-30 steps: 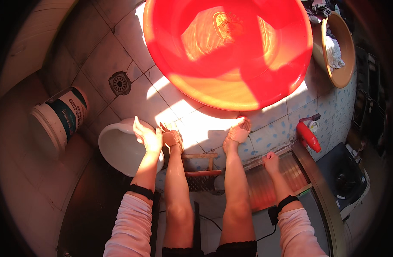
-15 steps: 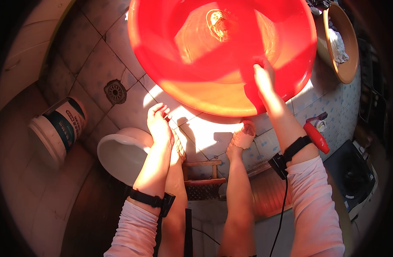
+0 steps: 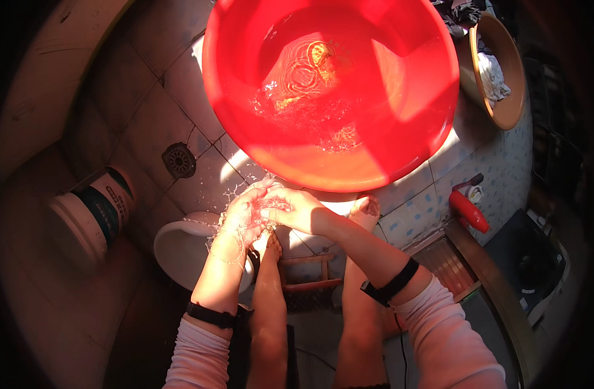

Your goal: Washing clothes by hand in a basin.

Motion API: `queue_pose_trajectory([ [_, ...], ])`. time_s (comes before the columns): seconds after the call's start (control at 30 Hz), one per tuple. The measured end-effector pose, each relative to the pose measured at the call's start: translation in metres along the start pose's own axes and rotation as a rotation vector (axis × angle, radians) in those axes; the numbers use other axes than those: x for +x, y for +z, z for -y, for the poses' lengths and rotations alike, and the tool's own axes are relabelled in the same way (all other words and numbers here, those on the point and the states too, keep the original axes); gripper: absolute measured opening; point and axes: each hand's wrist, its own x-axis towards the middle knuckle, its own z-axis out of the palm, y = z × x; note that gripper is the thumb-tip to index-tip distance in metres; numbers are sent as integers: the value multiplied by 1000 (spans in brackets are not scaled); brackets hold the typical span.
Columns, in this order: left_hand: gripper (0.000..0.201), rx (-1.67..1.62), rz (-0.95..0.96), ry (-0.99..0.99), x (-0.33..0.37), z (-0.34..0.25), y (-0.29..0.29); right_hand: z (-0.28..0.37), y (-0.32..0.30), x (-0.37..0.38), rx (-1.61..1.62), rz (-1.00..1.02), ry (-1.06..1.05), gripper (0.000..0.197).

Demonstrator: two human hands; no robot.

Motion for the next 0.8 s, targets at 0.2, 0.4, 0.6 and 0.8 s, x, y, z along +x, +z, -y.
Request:
queue_pose_trajectory([
  [0.2, 69, 1738, -541, 263, -30, 25, -14, -3, -25, -35, -903, -549, 126, 67],
  [0.4, 68, 1739, -496, 295, -16, 6, -24, -36, -94, -49, -1013, -372, 531, 71],
  [0.6, 52, 1682, -523, 352, -9, 11, -36, -77, -75, -41, -1108, -631, 403, 48],
  [0.8, 44, 1669, -443, 251, -28, 81, -31, -91, -29, -41, -977, -711, 408, 49],
])
